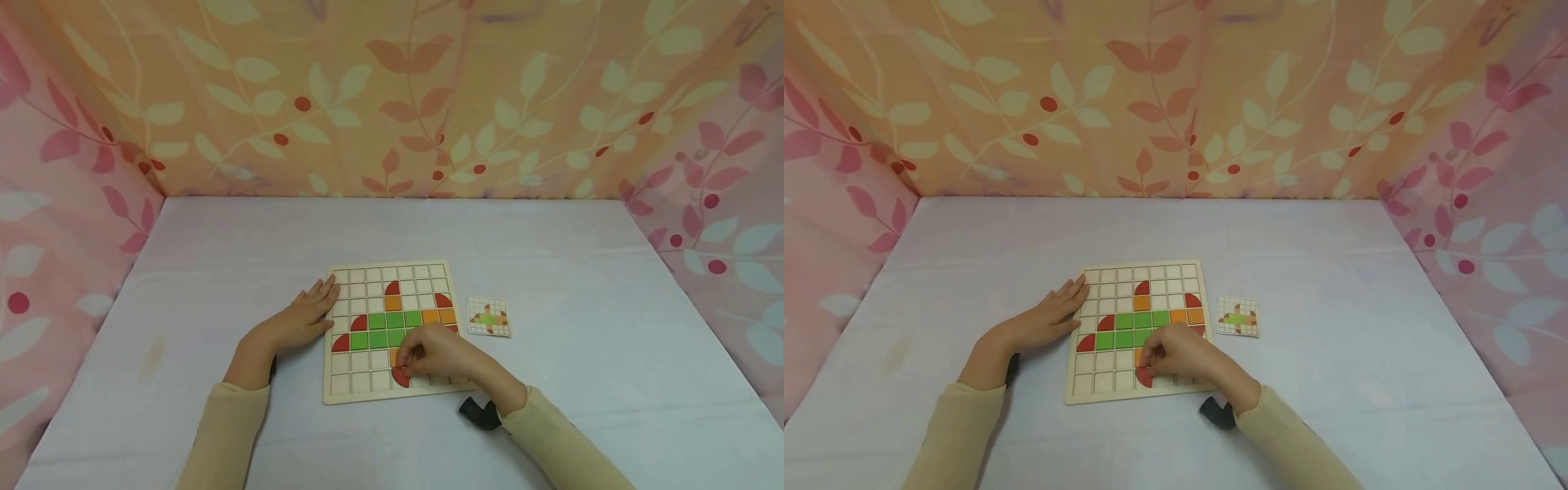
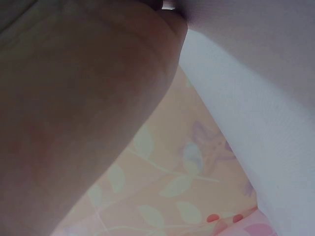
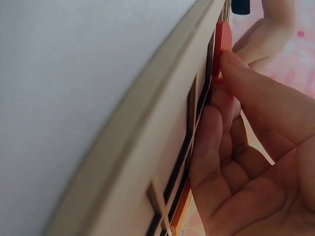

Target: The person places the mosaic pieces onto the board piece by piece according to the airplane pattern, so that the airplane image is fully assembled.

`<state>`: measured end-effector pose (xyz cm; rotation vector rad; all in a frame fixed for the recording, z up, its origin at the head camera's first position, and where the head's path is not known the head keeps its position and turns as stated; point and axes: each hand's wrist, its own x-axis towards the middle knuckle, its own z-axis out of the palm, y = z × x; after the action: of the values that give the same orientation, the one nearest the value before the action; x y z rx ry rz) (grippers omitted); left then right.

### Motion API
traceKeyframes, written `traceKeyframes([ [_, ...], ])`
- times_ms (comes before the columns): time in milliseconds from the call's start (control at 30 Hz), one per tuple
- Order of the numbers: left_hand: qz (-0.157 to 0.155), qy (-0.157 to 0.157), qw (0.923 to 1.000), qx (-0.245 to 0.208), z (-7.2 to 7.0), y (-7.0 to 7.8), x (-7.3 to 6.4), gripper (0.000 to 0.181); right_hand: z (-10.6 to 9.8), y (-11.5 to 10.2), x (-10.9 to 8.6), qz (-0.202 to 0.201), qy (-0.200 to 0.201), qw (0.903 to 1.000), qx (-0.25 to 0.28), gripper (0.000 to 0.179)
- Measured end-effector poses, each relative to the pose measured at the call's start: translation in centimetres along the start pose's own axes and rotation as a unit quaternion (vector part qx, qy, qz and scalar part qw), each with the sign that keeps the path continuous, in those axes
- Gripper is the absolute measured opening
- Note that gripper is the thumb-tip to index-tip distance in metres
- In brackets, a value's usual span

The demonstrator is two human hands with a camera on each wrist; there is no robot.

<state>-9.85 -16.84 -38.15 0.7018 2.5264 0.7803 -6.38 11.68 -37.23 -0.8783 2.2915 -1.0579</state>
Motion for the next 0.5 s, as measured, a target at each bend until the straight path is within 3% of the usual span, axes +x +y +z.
traceKeyframes([
  [300, 0.013, 0.002, 0.9999, -0.002, 0.09, -0.25, -0.25, 0.062, 0.03, -0.13, -0.03, -0.006, 0.001, 0.9999, -0.012, 0.013],
  [500, 0.014, 0.002, 0.9999, -0.009, 0.38, -0.31, -0.23, 0.062, -0.4, 0.49, -0.72, 0.006, 0.009, 0.9997, 0.021, 0.007],
])
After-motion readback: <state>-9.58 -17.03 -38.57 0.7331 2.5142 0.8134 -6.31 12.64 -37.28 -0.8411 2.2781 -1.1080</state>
